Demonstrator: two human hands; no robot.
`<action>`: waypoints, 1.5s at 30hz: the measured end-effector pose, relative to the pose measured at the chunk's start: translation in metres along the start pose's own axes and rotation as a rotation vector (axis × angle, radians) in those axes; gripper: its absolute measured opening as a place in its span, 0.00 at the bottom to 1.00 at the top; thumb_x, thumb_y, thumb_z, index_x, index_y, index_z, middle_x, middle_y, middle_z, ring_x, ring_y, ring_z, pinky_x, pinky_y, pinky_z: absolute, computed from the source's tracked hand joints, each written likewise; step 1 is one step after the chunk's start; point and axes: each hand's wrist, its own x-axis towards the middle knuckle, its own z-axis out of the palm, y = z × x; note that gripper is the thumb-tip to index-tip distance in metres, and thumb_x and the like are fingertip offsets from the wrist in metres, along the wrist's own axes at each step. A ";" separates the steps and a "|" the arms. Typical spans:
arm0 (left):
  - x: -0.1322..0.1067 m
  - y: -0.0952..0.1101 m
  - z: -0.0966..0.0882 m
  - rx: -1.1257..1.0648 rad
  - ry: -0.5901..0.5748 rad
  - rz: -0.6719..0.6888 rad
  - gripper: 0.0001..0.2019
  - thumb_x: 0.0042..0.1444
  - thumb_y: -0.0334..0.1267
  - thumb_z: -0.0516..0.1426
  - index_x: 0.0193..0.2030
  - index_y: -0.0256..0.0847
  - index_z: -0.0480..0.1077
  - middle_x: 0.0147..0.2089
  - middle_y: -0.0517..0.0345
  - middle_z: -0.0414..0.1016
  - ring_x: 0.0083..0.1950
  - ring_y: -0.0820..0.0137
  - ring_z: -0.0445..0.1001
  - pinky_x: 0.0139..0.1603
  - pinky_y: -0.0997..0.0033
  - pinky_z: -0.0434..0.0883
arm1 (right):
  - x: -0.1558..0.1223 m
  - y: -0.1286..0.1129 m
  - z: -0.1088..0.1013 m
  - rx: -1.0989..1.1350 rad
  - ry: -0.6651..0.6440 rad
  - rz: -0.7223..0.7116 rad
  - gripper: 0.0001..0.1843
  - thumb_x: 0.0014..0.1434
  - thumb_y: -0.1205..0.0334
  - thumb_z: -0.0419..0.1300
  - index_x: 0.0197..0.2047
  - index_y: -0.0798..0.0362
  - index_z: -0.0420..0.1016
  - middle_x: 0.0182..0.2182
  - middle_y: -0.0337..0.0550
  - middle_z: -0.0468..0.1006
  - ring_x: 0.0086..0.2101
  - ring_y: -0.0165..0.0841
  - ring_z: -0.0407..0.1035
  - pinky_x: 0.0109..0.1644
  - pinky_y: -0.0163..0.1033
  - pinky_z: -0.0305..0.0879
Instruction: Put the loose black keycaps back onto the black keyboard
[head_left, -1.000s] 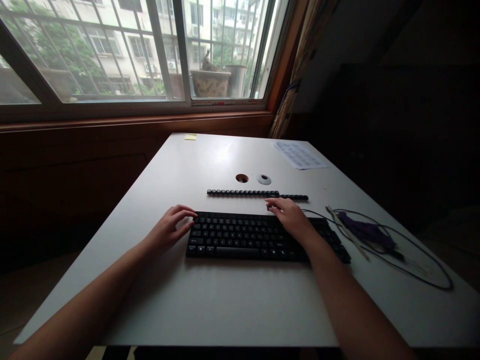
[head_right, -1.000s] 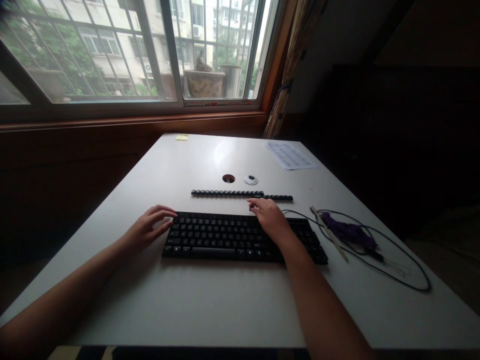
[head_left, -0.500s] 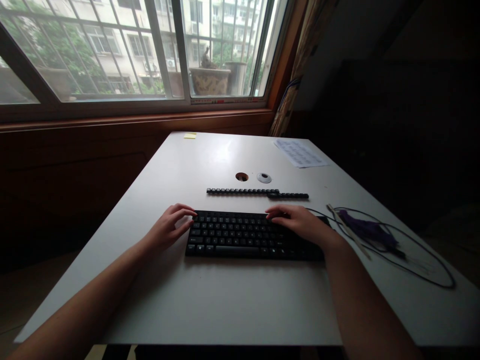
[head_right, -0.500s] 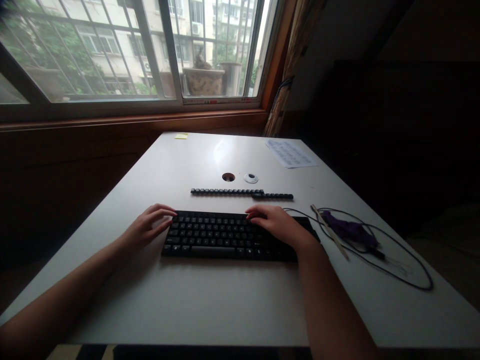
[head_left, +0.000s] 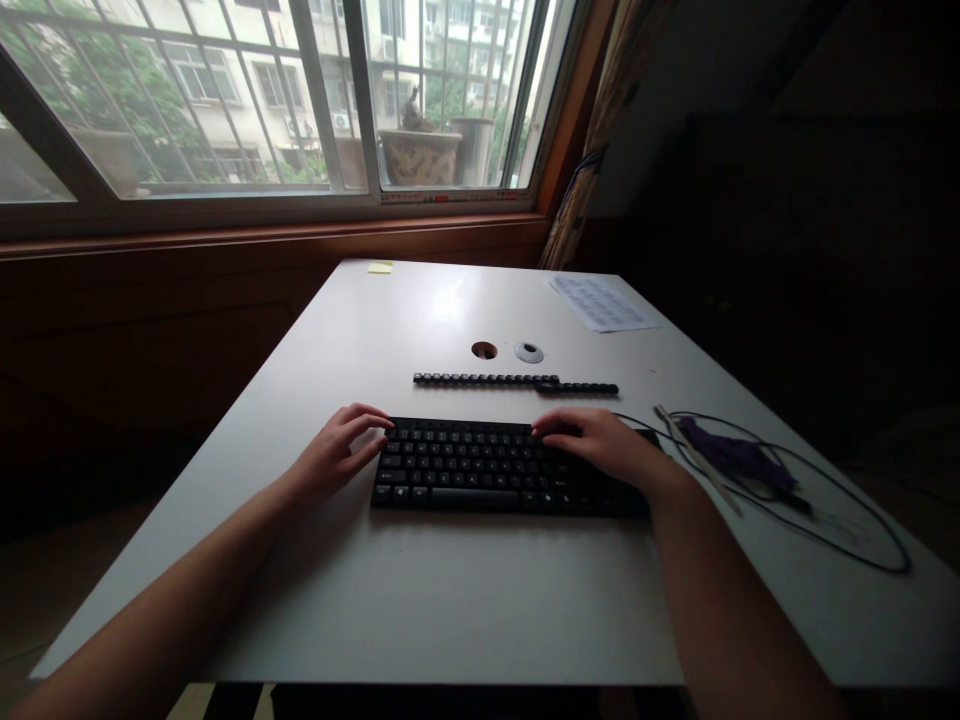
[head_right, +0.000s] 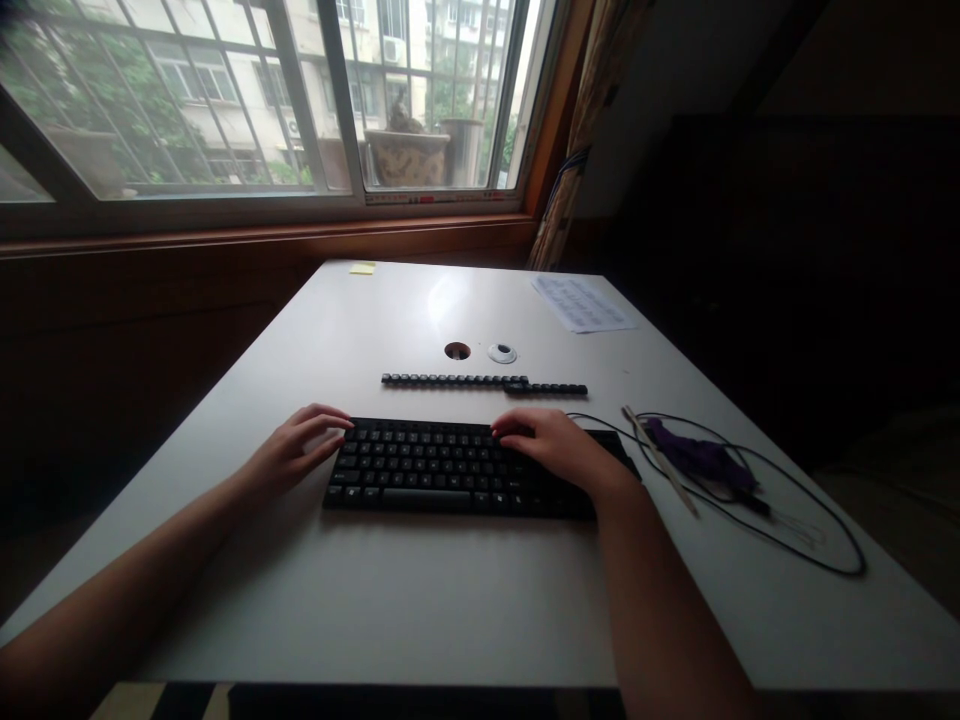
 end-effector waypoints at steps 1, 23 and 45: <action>0.000 0.000 0.000 0.000 -0.001 0.002 0.11 0.69 0.44 0.54 0.52 0.46 0.74 0.55 0.51 0.72 0.57 0.60 0.71 0.61 0.52 0.70 | 0.000 0.000 0.001 0.000 0.001 -0.004 0.12 0.60 0.55 0.62 0.46 0.44 0.82 0.46 0.40 0.84 0.48 0.42 0.77 0.56 0.47 0.70; 0.000 0.000 -0.001 0.013 -0.004 0.017 0.11 0.70 0.44 0.54 0.52 0.47 0.74 0.55 0.51 0.72 0.57 0.60 0.71 0.60 0.52 0.70 | 0.001 0.000 0.003 -0.062 0.037 -0.070 0.10 0.60 0.58 0.62 0.44 0.44 0.82 0.44 0.41 0.84 0.45 0.41 0.77 0.54 0.48 0.71; 0.000 -0.001 0.000 0.020 0.002 0.021 0.13 0.70 0.46 0.53 0.53 0.46 0.74 0.55 0.49 0.73 0.57 0.59 0.72 0.61 0.51 0.71 | 0.000 0.001 0.000 -0.091 0.108 -0.093 0.13 0.63 0.53 0.60 0.49 0.44 0.81 0.48 0.43 0.82 0.45 0.39 0.77 0.52 0.46 0.71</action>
